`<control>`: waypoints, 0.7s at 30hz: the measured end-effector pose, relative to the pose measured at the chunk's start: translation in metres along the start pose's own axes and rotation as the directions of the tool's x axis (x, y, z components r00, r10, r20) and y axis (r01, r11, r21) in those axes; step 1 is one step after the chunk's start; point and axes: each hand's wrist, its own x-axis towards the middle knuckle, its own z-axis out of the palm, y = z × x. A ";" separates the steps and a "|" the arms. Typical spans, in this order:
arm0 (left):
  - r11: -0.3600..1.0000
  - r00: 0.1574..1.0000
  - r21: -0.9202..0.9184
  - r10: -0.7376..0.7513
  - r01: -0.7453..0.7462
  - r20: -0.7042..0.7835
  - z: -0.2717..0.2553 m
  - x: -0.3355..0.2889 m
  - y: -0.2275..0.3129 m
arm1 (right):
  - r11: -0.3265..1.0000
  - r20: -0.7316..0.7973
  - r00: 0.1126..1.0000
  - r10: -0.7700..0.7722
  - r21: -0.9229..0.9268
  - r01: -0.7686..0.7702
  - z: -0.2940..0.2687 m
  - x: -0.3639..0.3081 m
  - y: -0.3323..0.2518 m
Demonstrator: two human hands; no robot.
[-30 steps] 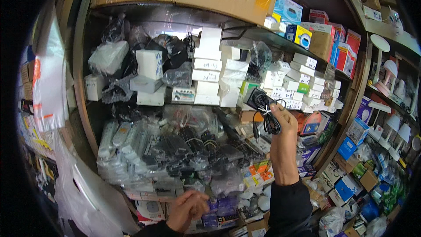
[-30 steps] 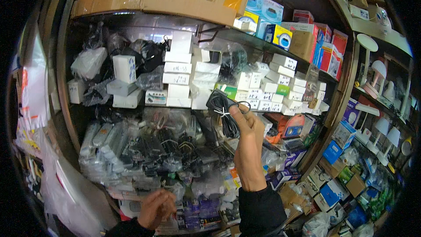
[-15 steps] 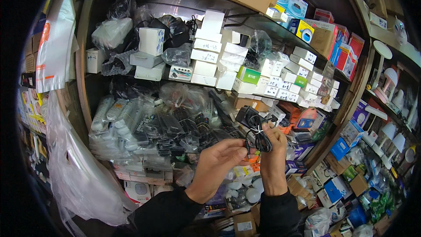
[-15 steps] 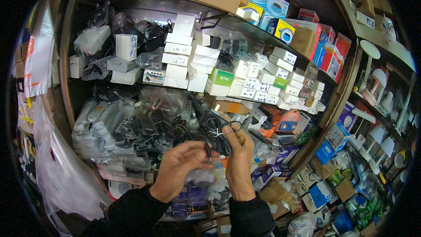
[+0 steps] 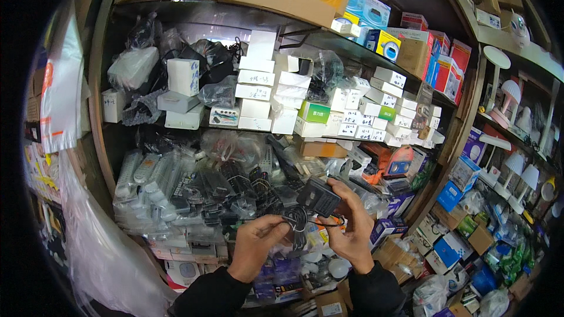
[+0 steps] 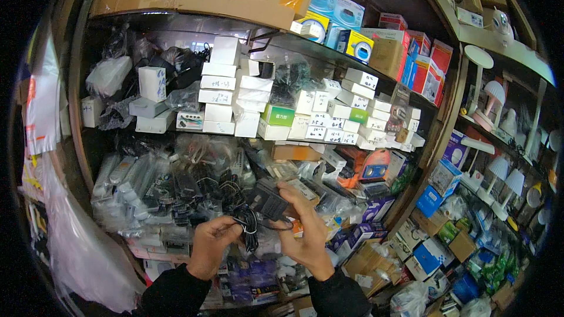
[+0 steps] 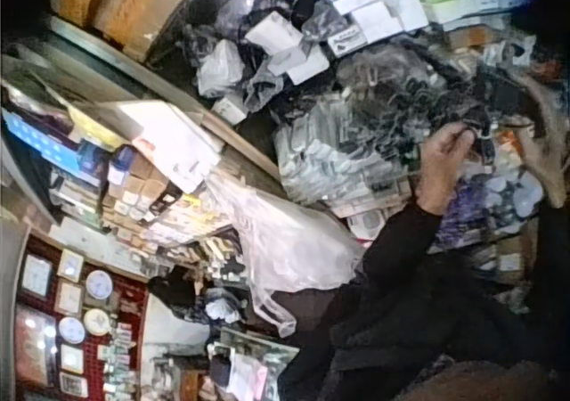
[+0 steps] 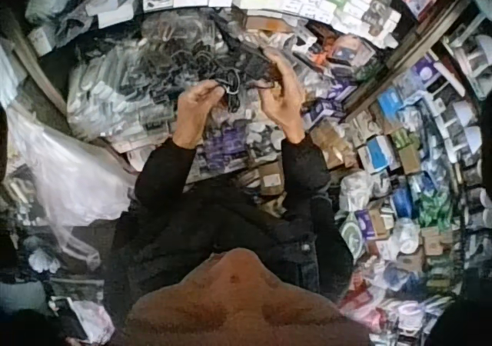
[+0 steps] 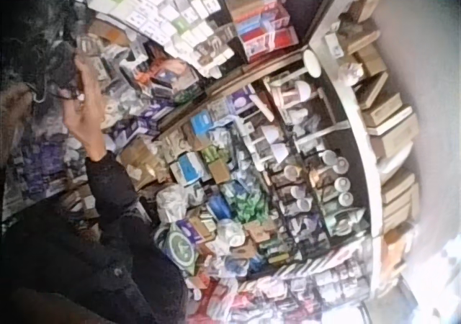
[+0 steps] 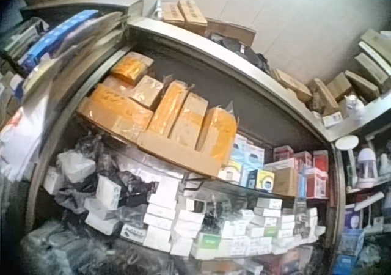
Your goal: The person uses a soldering iron on a small electronic component at a cluttered workbench. They then walk to a shelf, select a black power adapter, and return to the bench to continue soldering the component.
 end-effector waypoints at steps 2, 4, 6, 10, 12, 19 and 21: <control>1.000 1.000 -0.010 -0.001 0.001 0.019 -0.001 0.000 -0.003 | 0.997 0.010 1.000 0.027 0.069 -0.028 0.003 -0.002 0.001; 1.000 1.000 0.005 0.010 -0.010 0.025 -0.002 -0.001 -0.004 | 0.985 0.024 0.998 0.065 0.158 -0.068 0.004 -0.003 0.002; 0.998 0.997 -0.011 0.055 -0.054 0.052 -0.003 -0.001 -0.005 | 0.958 0.033 0.993 0.117 0.261 -0.122 0.004 -0.003 0.003; 0.996 0.995 -0.063 0.066 -0.061 0.068 -0.002 0.002 0.002 | 0.951 -0.010 0.993 0.120 0.287 -0.112 0.006 -0.007 0.006; 0.975 0.981 -0.138 0.186 -0.176 0.061 0.001 0.009 0.009 | 0.940 -0.063 0.989 0.137 0.322 -0.109 0.012 -0.013 0.007; 0.961 0.952 0.000 0.275 -0.278 0.137 0.033 0.016 0.025 | 0.994 -0.362 0.932 0.021 0.111 0.021 0.052 -0.041 0.000; 0.943 0.934 0.004 0.329 -0.333 0.142 0.040 0.018 0.026 | 0.993 -0.404 0.913 0.046 0.116 0.002 0.054 -0.044 -0.001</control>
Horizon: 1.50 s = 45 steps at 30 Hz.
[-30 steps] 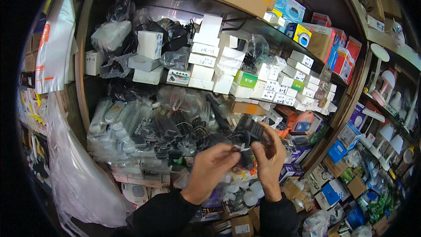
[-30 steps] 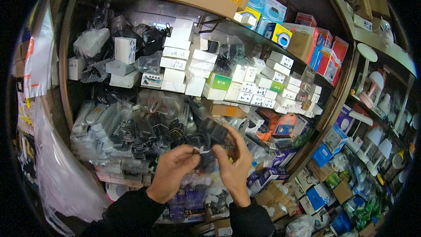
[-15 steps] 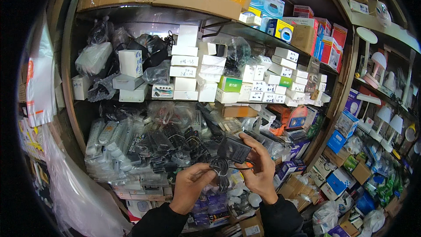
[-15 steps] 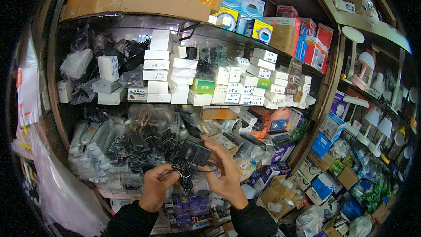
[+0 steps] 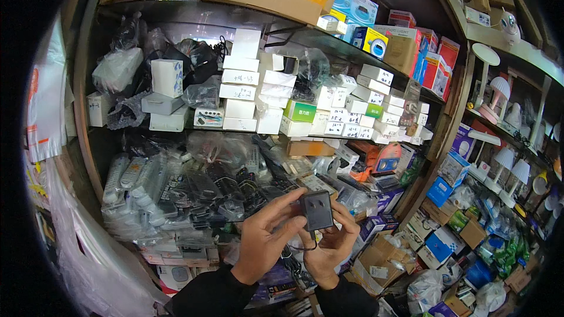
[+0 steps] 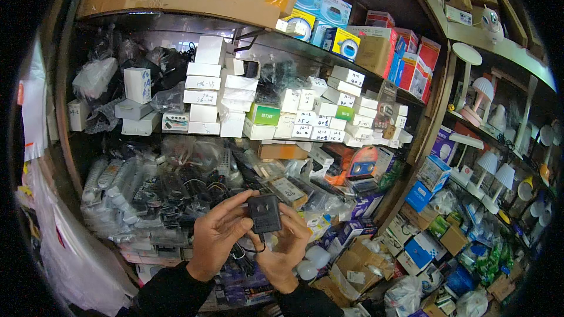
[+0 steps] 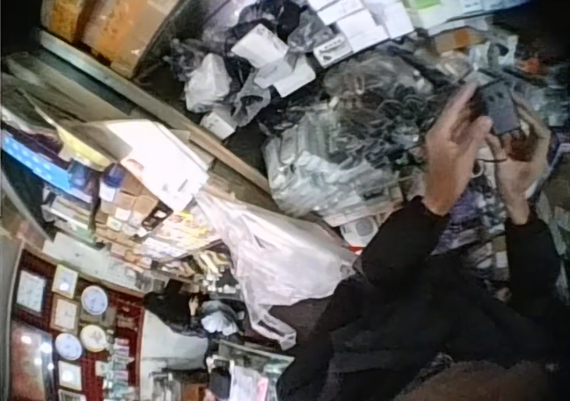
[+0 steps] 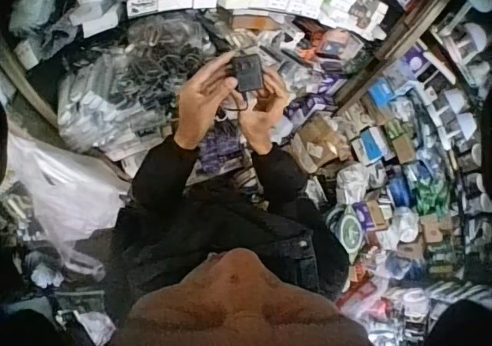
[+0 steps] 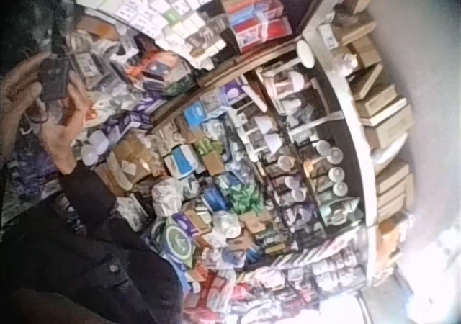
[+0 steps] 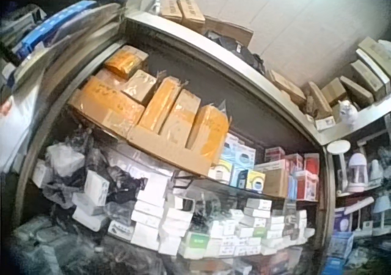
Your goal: The person uses a soldering iron on a small electronic component at a cluttered workbench. They then walk to a shelf, select a black power adapter, and return to the bench to continue soldering the component.
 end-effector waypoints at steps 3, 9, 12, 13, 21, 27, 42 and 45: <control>1.000 0.999 0.001 -0.013 0.013 0.035 0.005 0.003 0.000 | 1.000 -0.044 0.999 0.017 -0.012 -0.018 -0.004 -0.002 -0.001; 0.993 0.996 0.090 0.067 -0.073 0.067 0.014 0.002 0.001 | 0.992 -0.057 0.998 -0.026 -0.123 0.018 -0.016 -0.003 0.000; 0.994 0.995 0.084 0.070 -0.075 0.072 0.018 0.001 0.002 | 0.993 -0.058 0.997 -0.041 -0.110 0.035 -0.019 -0.002 -0.001; 0.995 0.995 0.074 0.062 -0.067 0.073 0.019 0.001 0.002 | 0.994 -0.059 0.997 -0.044 -0.101 0.038 -0.020 -0.002 -0.002; 1.000 0.997 0.003 -0.013 0.013 0.075 0.021 0.002 -0.001 | 0.992 -0.029 0.998 -0.058 -0.114 0.054 -0.024 -0.002 -0.002; 0.996 0.995 0.089 -0.028 0.019 0.091 0.017 0.002 0.000 | 0.939 0.012 0.985 -0.171 -0.301 0.167 -0.028 0.010 -0.013; 0.720 0.965 -0.644 -0.155 0.258 0.213 -0.005 0.009 -0.026 | 0.961 0.358 0.934 -0.013 -0.253 0.110 -0.039 0.020 -0.039; 0.726 0.949 -0.632 -0.089 0.270 0.303 -0.011 0.006 -0.025 | 0.976 0.376 0.925 0.060 -0.216 0.025 -0.039 0.021 -0.045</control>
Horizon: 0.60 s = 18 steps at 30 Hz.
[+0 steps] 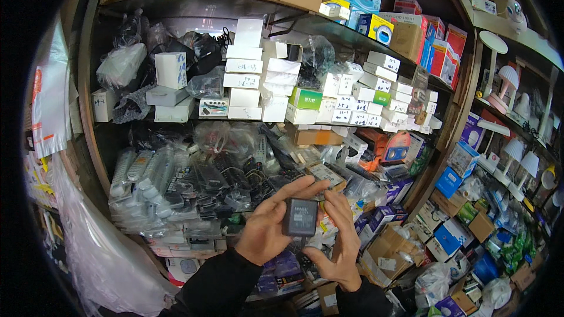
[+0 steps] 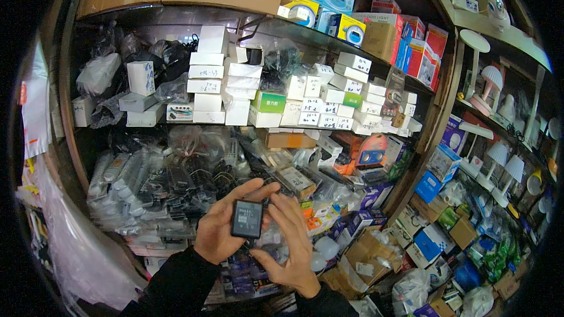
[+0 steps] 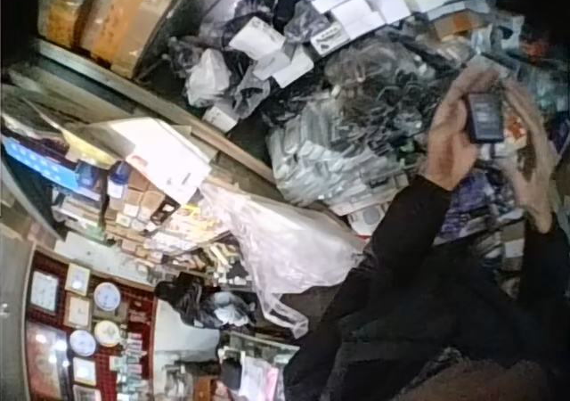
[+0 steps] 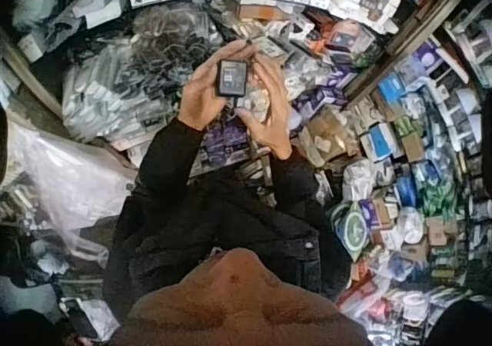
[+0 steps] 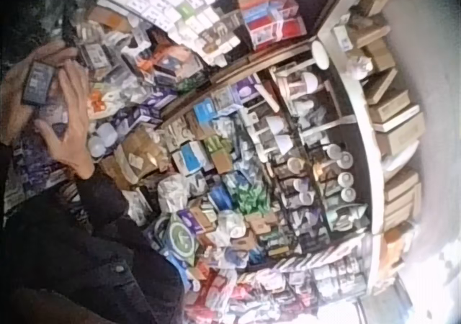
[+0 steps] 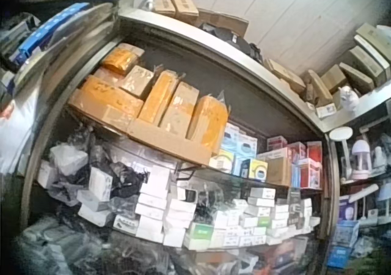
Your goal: The person uses a soldering iron on a small electronic component at a cluttered workbench. They then walk to a shelf, select a black power adapter, and return to the bench to continue soldering the component.
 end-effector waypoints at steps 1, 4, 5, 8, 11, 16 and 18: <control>0.998 0.995 -0.031 -0.045 0.049 0.092 -0.002 0.001 0.002 | 1.000 0.000 1.000 0.006 -0.005 -0.006 0.001 0.000 -0.002; 0.998 0.992 -0.014 -0.058 0.060 0.113 -0.001 0.000 0.000 | 1.000 0.027 1.000 0.001 -0.004 -0.001 0.003 0.002 -0.004; 0.998 0.990 -0.015 -0.051 0.053 0.131 -0.001 0.001 0.000 | 1.000 0.034 0.999 0.008 0.002 -0.008 0.003 0.003 -0.004; 0.999 0.985 -0.032 -0.034 0.041 0.168 0.003 0.003 -0.003 | 0.999 0.037 0.999 0.024 0.026 -0.024 -0.001 0.004 -0.005; 0.999 0.997 -0.050 -0.013 0.018 0.081 0.010 0.003 -0.008 | 0.998 0.033 0.998 0.059 -0.002 -0.059 -0.005 0.003 -0.008; 0.992 0.997 -0.121 -0.023 0.031 0.069 0.013 0.004 -0.015 | 0.990 0.027 0.990 0.137 0.040 -0.138 -0.009 0.002 -0.012; 0.990 0.994 -0.135 -0.024 0.038 0.106 0.011 0.005 -0.017 | 0.990 0.020 0.991 0.135 0.033 -0.136 -0.010 0.003 -0.013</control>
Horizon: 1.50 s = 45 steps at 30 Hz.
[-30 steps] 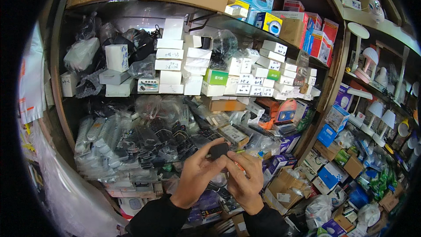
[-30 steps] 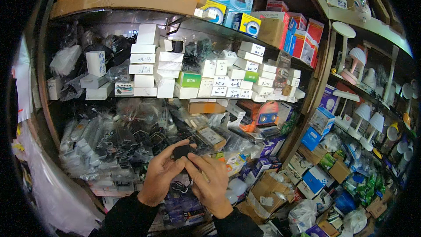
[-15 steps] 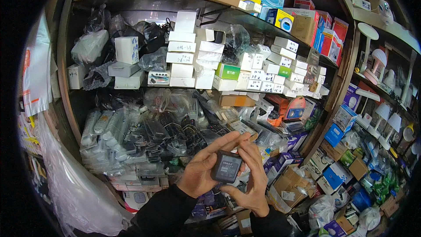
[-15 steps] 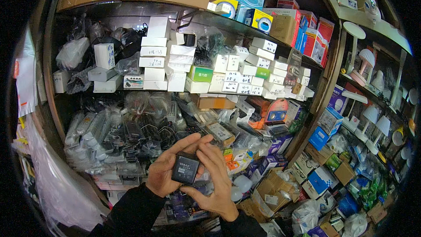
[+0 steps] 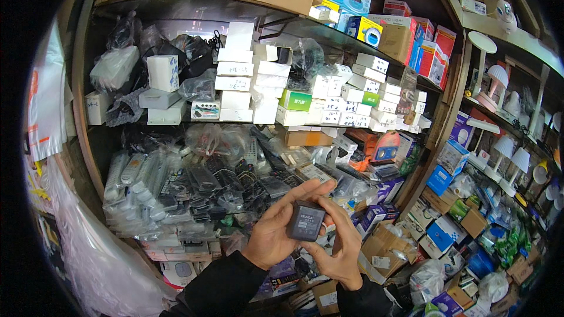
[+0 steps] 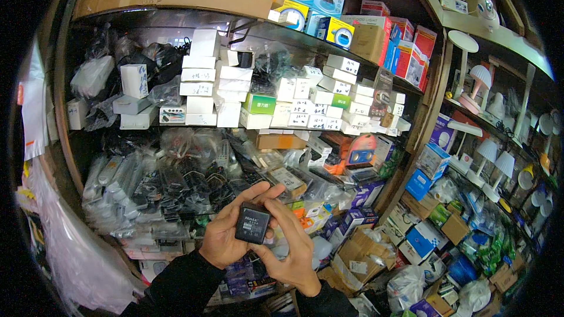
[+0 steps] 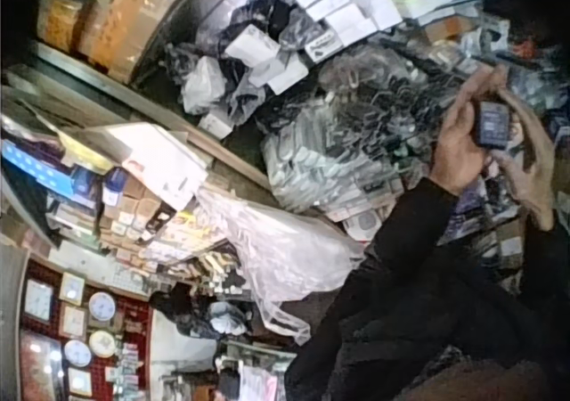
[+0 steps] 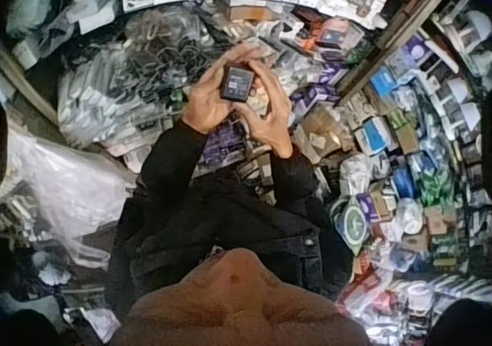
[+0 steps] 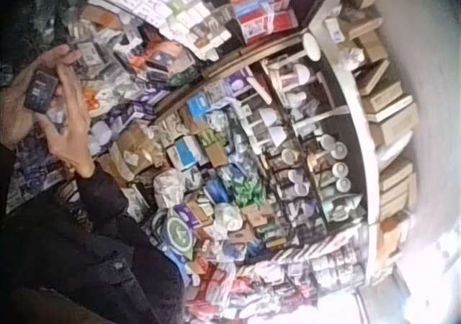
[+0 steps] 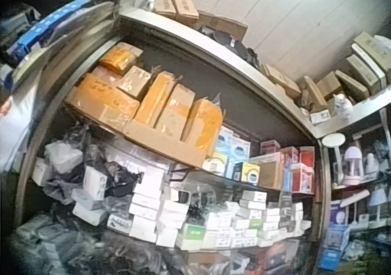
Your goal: The person uses a soldering iron on a small electronic component at a cluttered workbench. They then walk to a shelf, select a black power adapter, and return to the bench to continue soldering the component.
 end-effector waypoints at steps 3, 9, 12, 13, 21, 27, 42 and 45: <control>1.000 0.998 0.001 -0.018 0.018 0.057 -0.004 0.001 0.000 | 1.000 0.004 1.000 -0.004 -0.010 0.004 -0.002 0.001 -0.001; 0.999 0.999 -0.035 -0.026 0.027 0.020 -0.003 0.001 -0.002 | 1.000 0.010 1.000 -0.011 -0.019 0.011 -0.003 0.001 -0.001; 0.998 1.000 -0.053 -0.022 0.021 -0.017 -0.003 0.001 -0.003 | 1.000 0.009 1.000 -0.014 -0.017 0.014 -0.002 0.002 0.001; 0.998 0.999 -0.050 -0.027 0.028 0.019 -0.004 0.001 -0.002 | 1.000 0.010 1.000 -0.012 -0.002 0.012 -0.002 0.001 0.002; 0.998 0.998 -0.057 -0.026 0.029 0.053 -0.010 0.002 -0.002 | 1.000 0.005 1.000 -0.018 -0.019 0.018 0.000 0.002 0.003; 0.998 0.998 -0.049 -0.032 0.035 0.058 -0.011 0.001 -0.002 | 0.999 0.010 1.000 -0.019 -0.030 0.019 -0.001 0.002 0.003; 0.997 0.999 -0.068 -0.031 0.030 -0.015 -0.007 0.001 -0.003 | 1.000 0.006 1.000 -0.012 -0.019 0.012 0.000 0.002 0.004; 0.998 0.999 -0.045 -0.030 0.032 0.043 -0.010 0.002 -0.003 | 0.999 0.001 1.000 -0.019 -0.033 0.019 0.000 0.002 0.004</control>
